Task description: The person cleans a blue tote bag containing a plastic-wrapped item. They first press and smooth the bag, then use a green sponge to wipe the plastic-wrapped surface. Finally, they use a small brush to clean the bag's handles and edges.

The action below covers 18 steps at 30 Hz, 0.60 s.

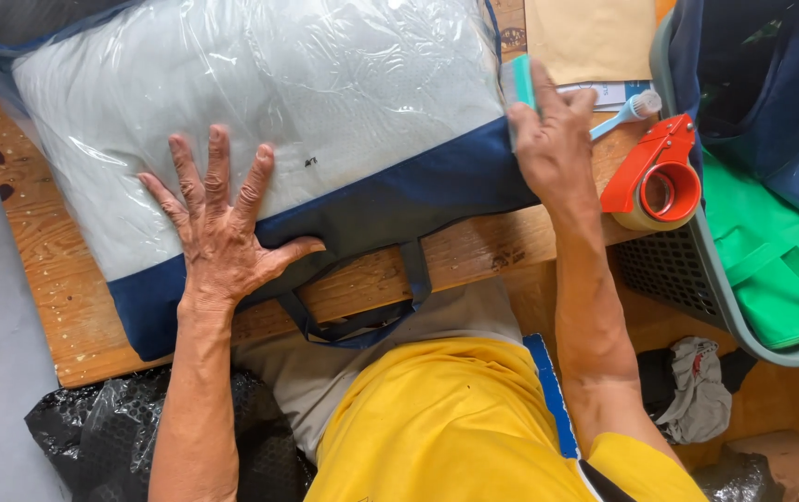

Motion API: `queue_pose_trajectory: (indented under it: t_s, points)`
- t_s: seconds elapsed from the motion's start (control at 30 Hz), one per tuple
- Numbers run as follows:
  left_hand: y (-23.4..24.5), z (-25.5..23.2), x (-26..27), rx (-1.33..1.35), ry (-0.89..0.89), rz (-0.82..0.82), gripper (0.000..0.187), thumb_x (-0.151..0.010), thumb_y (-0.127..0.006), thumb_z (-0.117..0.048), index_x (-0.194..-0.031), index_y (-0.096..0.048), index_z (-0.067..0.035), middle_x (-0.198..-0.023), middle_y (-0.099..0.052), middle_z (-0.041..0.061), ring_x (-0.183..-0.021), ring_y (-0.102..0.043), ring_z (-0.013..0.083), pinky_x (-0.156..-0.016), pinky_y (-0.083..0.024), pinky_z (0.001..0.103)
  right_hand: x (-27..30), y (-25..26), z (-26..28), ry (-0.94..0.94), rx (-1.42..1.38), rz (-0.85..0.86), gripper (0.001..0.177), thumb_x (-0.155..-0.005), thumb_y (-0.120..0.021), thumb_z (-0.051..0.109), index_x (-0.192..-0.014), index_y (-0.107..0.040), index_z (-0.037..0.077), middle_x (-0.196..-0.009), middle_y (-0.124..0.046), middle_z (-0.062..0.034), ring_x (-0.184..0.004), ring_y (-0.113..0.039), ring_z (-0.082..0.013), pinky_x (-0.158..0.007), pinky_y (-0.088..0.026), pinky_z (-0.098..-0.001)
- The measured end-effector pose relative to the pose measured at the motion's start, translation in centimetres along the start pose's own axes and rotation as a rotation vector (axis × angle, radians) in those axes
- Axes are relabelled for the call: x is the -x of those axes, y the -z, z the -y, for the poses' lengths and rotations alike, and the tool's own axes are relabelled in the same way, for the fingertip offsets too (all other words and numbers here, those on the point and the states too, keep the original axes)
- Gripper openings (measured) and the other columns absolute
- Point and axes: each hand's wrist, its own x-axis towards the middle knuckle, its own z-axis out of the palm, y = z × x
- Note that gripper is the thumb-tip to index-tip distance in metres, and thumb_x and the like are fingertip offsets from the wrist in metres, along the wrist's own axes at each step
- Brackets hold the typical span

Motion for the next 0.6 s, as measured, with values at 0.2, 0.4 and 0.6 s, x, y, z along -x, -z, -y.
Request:
queue_pose_trajectory:
  t_s: [0.2, 0.4, 0.6]
  points:
    - [0.2, -0.3, -0.7, 0.024, 0.057, 0.054, 0.122, -0.077, -0.062, -0.105, -0.17, -0.018, -0.039, -0.176, -0.002, 0.006, -0.159, 0.006, 0.0445, -0.119, 0.001, 0.084, 3.5, 0.7, 0.5, -0.1, 0.072, 0.106, 0.064, -0.094, -0.04, 0.034, -0.158, -0.045, 0.031, -0.103, -0.04, -0.0169, -0.111, -0.048, -0.0351, -0.097, -0.042, -0.0478]
    - [0.5, -0.1, -0.3, 0.087, 0.044, 0.03, 0.121, -0.077, -0.063, -0.103, -0.17, -0.022, -0.037, -0.176, -0.003, 0.006, -0.159, 0.005, 0.0452, -0.118, 0.003, 0.084, 10.7, 1.6, -3.8, -0.216, 0.241, 0.192, 0.064, -0.097, -0.04, 0.036, -0.16, -0.044, 0.026, -0.111, -0.038, -0.019, -0.098, -0.051, -0.0436, -0.092, -0.045, -0.0541]
    - [1.3, -0.1, -0.3, 0.109, -0.009, -0.022, 0.116, -0.084, -0.073, -0.096, -0.17, -0.026, -0.034, -0.175, -0.006, 0.012, -0.159, 0.001, 0.0505, -0.117, 0.001, 0.087, 15.3, 4.5, -4.9, 0.107, -0.031, -0.093, 0.06, -0.101, -0.056, 0.018, -0.159, -0.046, 0.008, -0.117, -0.043, -0.0142, -0.106, -0.048, -0.021, -0.097, -0.043, -0.0322]
